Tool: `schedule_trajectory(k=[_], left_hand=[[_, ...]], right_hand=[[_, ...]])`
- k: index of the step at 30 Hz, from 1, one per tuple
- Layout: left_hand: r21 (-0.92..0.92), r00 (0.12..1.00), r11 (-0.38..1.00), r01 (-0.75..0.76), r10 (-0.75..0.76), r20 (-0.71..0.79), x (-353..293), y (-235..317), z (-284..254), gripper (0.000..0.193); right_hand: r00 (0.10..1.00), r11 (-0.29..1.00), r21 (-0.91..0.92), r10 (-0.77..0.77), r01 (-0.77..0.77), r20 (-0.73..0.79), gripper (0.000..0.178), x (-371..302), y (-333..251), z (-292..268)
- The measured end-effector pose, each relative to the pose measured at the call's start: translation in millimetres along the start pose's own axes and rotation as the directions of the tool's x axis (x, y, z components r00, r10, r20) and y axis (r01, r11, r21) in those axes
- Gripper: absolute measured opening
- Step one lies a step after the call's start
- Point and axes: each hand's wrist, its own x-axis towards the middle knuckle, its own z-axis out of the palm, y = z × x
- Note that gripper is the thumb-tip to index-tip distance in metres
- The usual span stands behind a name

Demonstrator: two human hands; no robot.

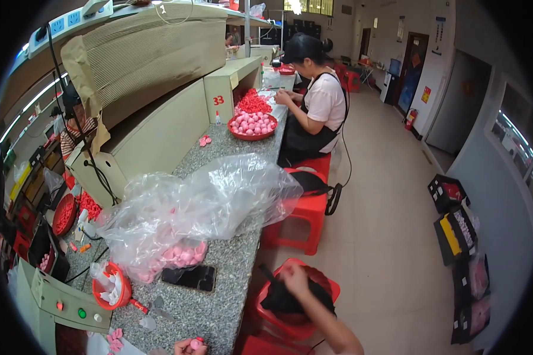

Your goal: Manually assembling small pink toy components into plastic housings at a factory workstation.

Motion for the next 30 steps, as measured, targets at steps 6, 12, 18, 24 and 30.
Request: schedule_trajectory(k=[6, 12, 18, 24, 30], left_hand=[[-0.116, 0.989, 0.983, 0.142, -0.135, 0.062, 13, -4, 41, 0.038], [-0.025, 0.994, 0.997, 0.076, -0.074, 0.075, 6, -22, 58, 0.029], [0.014, 0.997, 1.0, 0.001, -0.002, 0.083, 5, -29, 61, 0.027], [0.008, 0.995, 1.0, -0.009, 0.009, 0.095, 8, -35, 58, 0.028], [-0.01, 0.996, 1.0, 0.016, -0.015, 0.093, 12, -38, 52, 0.029]], right_hand=[[0.869, 0.927, 0.178, 0.224, -0.329, 0.442, 0.02, -214, -10, 84], [0.805, 0.911, -0.398, 0.315, -0.108, 0.502, 0.021, -245, -3, 99], [0.815, 0.962, -0.267, 0.201, -0.06, 0.543, 0.021, -245, -5, 91], [0.86, 0.947, -0.321, 0.165, -0.002, 0.483, 0.023, -245, -8, 93], [0.797, 0.963, -0.258, 0.214, -0.076, 0.565, 0.022, -243, -5, 97]])
